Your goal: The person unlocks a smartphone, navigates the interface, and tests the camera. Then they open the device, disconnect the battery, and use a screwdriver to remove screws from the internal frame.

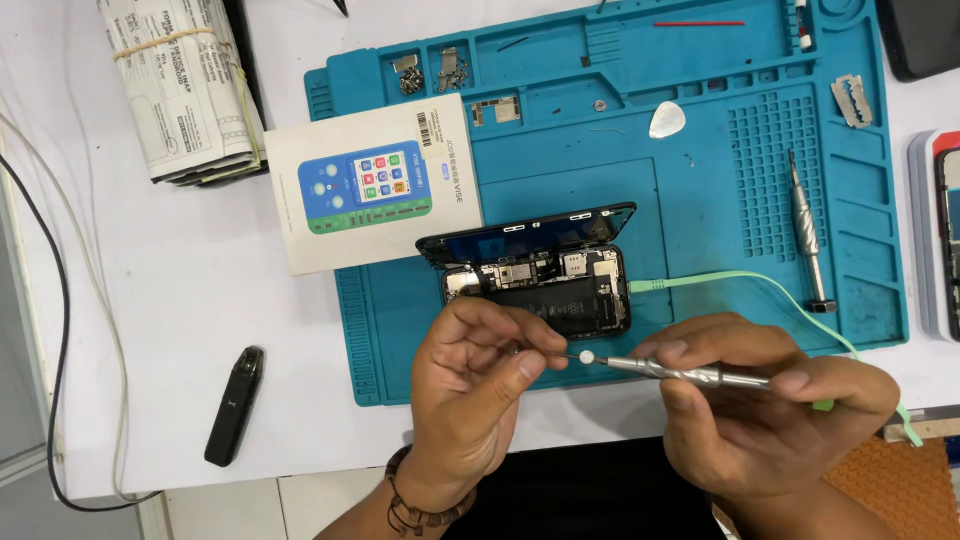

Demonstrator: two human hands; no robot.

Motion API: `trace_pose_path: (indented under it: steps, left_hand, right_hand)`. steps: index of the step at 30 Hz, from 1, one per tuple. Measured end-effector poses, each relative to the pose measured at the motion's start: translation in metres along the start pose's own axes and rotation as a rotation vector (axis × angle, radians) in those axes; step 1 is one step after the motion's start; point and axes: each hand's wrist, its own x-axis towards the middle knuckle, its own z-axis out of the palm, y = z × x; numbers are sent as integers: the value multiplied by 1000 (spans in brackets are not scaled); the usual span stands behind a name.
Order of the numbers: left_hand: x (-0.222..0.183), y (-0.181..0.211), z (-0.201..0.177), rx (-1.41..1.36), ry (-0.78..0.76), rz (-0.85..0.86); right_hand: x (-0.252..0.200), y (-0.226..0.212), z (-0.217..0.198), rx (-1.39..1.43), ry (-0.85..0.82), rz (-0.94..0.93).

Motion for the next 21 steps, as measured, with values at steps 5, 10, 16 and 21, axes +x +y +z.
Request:
trace_pose_path:
  steps: [5, 10, 16, 21]
  left_hand:
    - [-4, 2, 1, 76, 23, 59]
    - [-8, 18, 5, 619, 6, 276]
    - [-2, 17, -2, 1612, -197, 552]
    - [3, 16, 3, 1888, -274, 521]
  right_hand:
    - [2, 1, -1, -33, 10, -20]
    - [16, 6, -8, -124, -65, -35]
    - [28, 15, -7, -176, -119, 5]
    - [31, 21, -1, -182, -183, -43]
